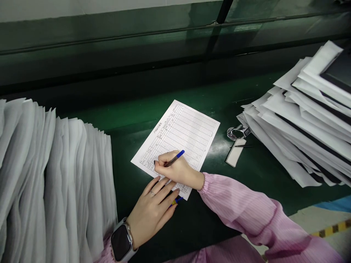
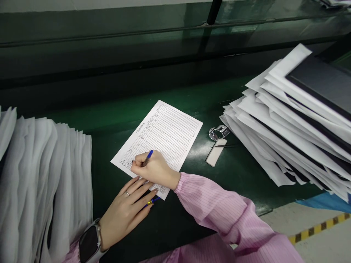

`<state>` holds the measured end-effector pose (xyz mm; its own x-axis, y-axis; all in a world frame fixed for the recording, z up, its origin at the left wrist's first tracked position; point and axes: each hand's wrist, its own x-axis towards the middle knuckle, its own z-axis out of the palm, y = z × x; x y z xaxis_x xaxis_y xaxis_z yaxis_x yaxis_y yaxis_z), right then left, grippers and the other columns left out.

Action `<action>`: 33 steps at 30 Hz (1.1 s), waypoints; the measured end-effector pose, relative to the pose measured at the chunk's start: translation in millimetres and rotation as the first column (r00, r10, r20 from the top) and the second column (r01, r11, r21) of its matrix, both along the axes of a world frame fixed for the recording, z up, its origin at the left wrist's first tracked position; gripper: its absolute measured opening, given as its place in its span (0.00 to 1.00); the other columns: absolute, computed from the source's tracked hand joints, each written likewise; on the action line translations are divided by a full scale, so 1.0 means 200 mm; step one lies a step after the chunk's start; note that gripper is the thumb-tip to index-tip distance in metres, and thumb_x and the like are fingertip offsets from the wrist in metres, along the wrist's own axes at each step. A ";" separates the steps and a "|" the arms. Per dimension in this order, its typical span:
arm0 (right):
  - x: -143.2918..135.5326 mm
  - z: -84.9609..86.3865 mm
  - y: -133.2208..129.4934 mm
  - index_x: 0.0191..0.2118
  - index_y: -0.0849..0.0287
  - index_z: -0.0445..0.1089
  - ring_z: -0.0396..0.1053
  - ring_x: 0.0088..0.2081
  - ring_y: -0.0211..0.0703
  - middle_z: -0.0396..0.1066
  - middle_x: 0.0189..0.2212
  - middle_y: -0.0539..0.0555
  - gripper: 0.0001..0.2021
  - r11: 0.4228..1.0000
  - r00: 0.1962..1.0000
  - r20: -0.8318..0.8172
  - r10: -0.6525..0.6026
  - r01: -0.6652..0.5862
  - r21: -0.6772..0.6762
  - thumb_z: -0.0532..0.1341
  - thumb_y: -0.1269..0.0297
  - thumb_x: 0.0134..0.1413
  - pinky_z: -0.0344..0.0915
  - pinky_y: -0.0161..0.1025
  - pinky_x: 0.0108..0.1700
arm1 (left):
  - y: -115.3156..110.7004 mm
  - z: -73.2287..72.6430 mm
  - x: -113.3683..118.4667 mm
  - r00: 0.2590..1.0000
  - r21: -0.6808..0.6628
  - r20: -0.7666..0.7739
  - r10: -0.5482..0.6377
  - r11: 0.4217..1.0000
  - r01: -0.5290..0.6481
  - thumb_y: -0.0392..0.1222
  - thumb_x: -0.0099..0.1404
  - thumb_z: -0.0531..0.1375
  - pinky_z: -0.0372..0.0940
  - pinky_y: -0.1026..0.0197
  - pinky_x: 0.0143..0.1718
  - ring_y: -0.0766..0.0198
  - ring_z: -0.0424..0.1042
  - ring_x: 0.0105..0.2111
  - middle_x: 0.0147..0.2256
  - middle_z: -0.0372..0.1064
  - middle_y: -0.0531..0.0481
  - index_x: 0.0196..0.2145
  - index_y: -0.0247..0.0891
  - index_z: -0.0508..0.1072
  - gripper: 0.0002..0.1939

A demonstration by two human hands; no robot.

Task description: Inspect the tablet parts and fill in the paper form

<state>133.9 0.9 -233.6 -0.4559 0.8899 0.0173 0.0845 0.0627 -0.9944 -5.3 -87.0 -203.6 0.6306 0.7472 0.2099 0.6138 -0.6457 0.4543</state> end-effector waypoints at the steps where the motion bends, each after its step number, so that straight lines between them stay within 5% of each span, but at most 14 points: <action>1: 0.00 0.00 0.00 0.16 0.58 0.53 0.55 0.19 0.31 0.56 0.14 0.43 0.18 1.000 1.000 -0.003 -0.003 0.003 0.000 0.58 0.75 0.52 0.52 0.31 0.22 | 0.00 0.00 0.00 1.000 0.000 0.001 -0.001 1.000 0.001 0.36 0.72 0.54 0.71 0.42 0.53 0.51 0.74 0.51 0.47 0.78 0.45 0.50 0.37 0.75 0.14; 33: 0.01 0.00 0.00 0.16 0.58 0.53 0.55 0.19 0.31 0.56 0.14 0.43 0.18 0.999 1.000 0.005 -0.030 0.030 0.020 0.57 0.75 0.53 0.52 0.31 0.22 | -0.01 -0.01 -0.01 0.999 0.016 -0.035 -0.010 1.000 0.011 0.36 0.72 0.53 0.71 0.42 0.53 0.51 0.73 0.53 0.48 0.77 0.46 0.50 0.37 0.75 0.14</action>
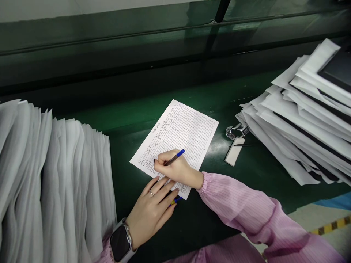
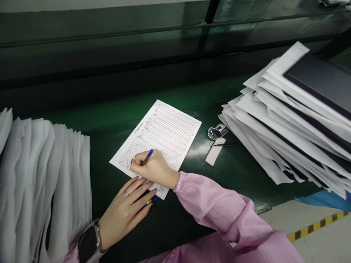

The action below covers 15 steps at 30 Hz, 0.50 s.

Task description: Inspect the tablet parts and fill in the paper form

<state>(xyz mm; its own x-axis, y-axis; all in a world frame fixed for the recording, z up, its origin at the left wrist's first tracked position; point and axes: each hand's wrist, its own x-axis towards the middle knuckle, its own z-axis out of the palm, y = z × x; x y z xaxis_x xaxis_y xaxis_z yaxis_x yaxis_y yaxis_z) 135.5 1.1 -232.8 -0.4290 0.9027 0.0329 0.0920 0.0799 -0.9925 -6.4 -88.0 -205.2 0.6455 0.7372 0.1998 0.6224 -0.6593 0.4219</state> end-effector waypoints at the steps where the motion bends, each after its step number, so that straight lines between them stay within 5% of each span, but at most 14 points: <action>1: 0.00 0.00 0.00 0.16 0.58 0.53 0.56 0.19 0.31 0.57 0.14 0.43 0.18 1.000 1.000 0.003 0.002 -0.002 0.001 0.57 0.75 0.53 0.52 0.31 0.22 | 0.00 0.00 0.00 1.000 0.003 0.001 0.000 1.000 0.000 0.36 0.72 0.53 0.71 0.42 0.52 0.51 0.73 0.53 0.48 0.77 0.46 0.50 0.37 0.75 0.14; 15: 0.00 0.01 0.00 0.16 0.57 0.51 0.54 0.19 0.31 0.54 0.14 0.43 0.18 1.000 1.000 -0.010 -0.020 0.020 0.015 0.56 0.76 0.51 0.51 0.31 0.21 | 0.00 -0.01 0.00 1.000 -0.009 0.004 0.001 1.000 -0.001 0.36 0.72 0.53 0.70 0.42 0.53 0.52 0.73 0.54 0.49 0.77 0.46 0.53 0.38 0.74 0.15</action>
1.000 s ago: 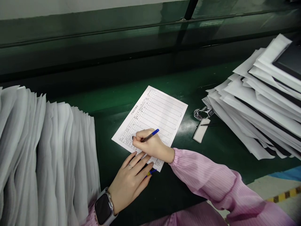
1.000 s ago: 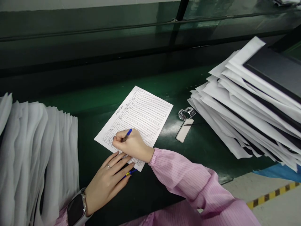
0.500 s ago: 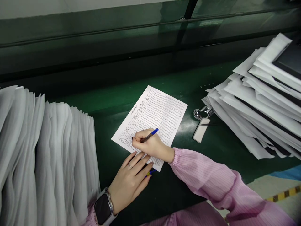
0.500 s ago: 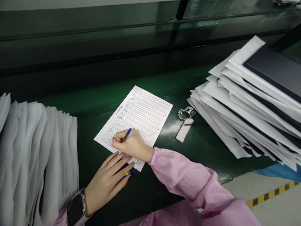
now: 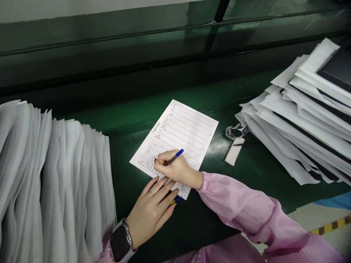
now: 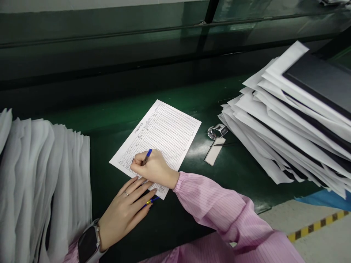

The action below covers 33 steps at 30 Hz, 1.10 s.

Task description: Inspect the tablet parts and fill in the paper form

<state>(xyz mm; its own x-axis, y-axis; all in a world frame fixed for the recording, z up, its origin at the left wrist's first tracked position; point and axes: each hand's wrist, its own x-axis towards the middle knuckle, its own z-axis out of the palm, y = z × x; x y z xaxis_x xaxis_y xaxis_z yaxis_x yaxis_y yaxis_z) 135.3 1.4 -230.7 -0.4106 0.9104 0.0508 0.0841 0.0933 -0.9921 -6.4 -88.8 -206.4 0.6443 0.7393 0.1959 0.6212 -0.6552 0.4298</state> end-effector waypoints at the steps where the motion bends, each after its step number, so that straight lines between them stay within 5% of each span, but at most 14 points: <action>1: 0.00 0.00 0.00 0.16 0.58 0.51 0.54 0.19 0.31 0.55 0.14 0.43 0.18 1.000 1.000 -0.002 0.001 -0.001 -0.001 0.56 0.76 0.51 0.51 0.31 0.22 | 0.00 0.00 0.00 1.000 0.001 0.000 0.001 1.000 -0.001 0.36 0.72 0.53 0.70 0.41 0.53 0.52 0.72 0.54 0.49 0.77 0.46 0.53 0.38 0.74 0.15; 19: 0.00 -0.01 0.01 0.16 0.57 0.51 0.54 0.19 0.32 0.53 0.14 0.43 0.17 0.997 0.999 -0.043 -0.006 0.003 -0.071 0.57 0.73 0.50 0.50 0.32 0.22 | 0.00 0.01 0.00 1.000 0.011 -0.010 -0.003 1.000 0.003 0.36 0.72 0.53 0.70 0.42 0.53 0.51 0.72 0.54 0.50 0.77 0.46 0.51 0.38 0.74 0.14; 27: 0.27 -0.02 0.26 0.15 0.55 0.54 0.56 0.20 0.34 0.56 0.15 0.45 0.16 0.941 0.946 -0.024 -0.324 0.319 -0.112 0.58 0.66 0.48 0.56 0.34 0.25 | -0.02 0.02 -0.01 0.991 0.091 0.005 0.137 0.986 -0.137 0.32 0.70 0.55 0.68 0.44 0.53 0.53 0.75 0.46 0.42 0.79 0.45 0.51 0.32 0.73 0.14; 33: 0.22 -0.03 0.19 0.14 0.55 0.56 0.57 0.19 0.35 0.59 0.14 0.45 0.17 0.926 0.935 0.012 -0.354 0.352 -0.136 0.60 0.63 0.49 0.57 0.35 0.24 | -0.05 0.00 0.02 0.997 0.114 -0.010 0.077 0.991 -0.075 0.32 0.69 0.55 0.72 0.46 0.50 0.49 0.72 0.50 0.47 0.76 0.39 0.49 0.31 0.74 0.13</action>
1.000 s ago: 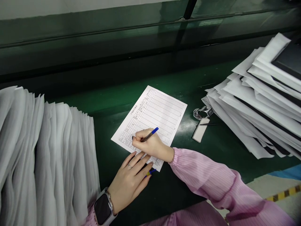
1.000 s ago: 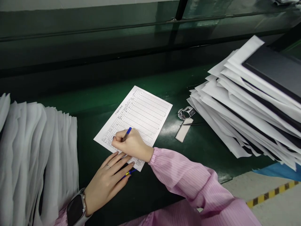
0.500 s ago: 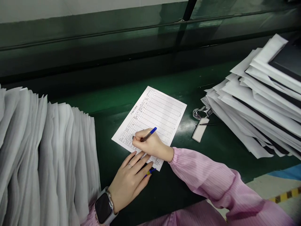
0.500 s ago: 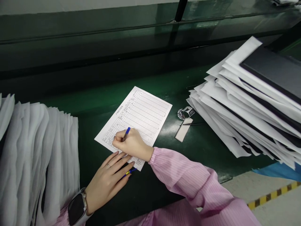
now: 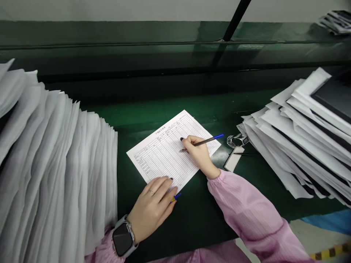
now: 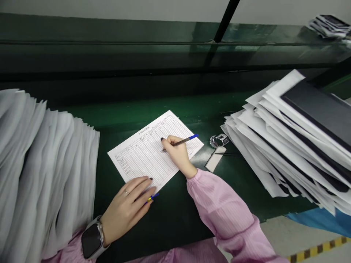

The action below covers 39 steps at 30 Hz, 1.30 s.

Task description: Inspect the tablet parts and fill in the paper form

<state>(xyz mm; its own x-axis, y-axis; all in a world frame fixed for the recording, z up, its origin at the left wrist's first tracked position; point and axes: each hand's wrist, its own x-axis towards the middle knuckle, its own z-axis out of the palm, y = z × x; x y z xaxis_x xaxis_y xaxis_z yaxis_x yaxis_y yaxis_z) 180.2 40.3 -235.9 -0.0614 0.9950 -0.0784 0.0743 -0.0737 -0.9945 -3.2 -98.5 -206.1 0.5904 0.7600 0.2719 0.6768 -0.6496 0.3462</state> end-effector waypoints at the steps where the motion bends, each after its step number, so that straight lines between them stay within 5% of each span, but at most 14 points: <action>1: -0.03 0.00 -0.03 0.14 0.55 0.56 0.58 0.19 0.35 0.60 0.14 0.46 0.17 1.000 1.000 0.000 0.010 -0.010 -0.009 0.60 0.63 0.49 0.57 0.35 0.24 | 0.00 0.00 0.01 1.000 -0.009 0.002 -0.026 1.000 0.026 0.33 0.69 0.55 0.72 0.46 0.51 0.49 0.72 0.52 0.48 0.76 0.39 0.49 0.31 0.74 0.13; 10: -0.15 0.02 -0.19 0.16 0.56 0.59 0.62 0.22 0.37 0.63 0.16 0.47 0.17 0.995 0.999 0.001 0.054 -0.054 -0.079 0.60 0.60 0.53 0.59 0.35 0.26 | 0.00 -0.02 0.01 0.999 0.000 -0.023 0.027 1.000 -0.027 0.34 0.71 0.54 0.73 0.46 0.48 0.48 0.73 0.52 0.50 0.76 0.39 0.48 0.33 0.74 0.12; 26: -0.25 0.02 -0.19 0.17 0.56 0.53 0.51 0.20 0.35 0.53 0.15 0.45 0.20 0.981 0.979 0.058 0.195 -0.194 -0.020 0.60 0.61 0.55 0.51 0.36 0.23 | -0.03 -0.04 0.03 0.994 0.007 -0.076 0.076 0.997 -0.076 0.37 0.72 0.52 0.70 0.49 0.52 0.52 0.73 0.53 0.50 0.76 0.42 0.49 0.33 0.73 0.14; 39: -0.27 0.01 -0.16 0.16 0.55 0.54 0.53 0.20 0.36 0.55 0.14 0.45 0.18 0.988 0.985 0.080 0.155 -0.153 -0.036 0.59 0.61 0.52 0.52 0.36 0.23 | -0.01 -0.01 0.00 0.997 -0.181 -0.024 0.070 0.981 -0.074 0.36 0.70 0.55 0.67 0.35 0.57 0.37 0.60 0.63 0.53 0.74 0.45 0.51 0.37 0.73 0.13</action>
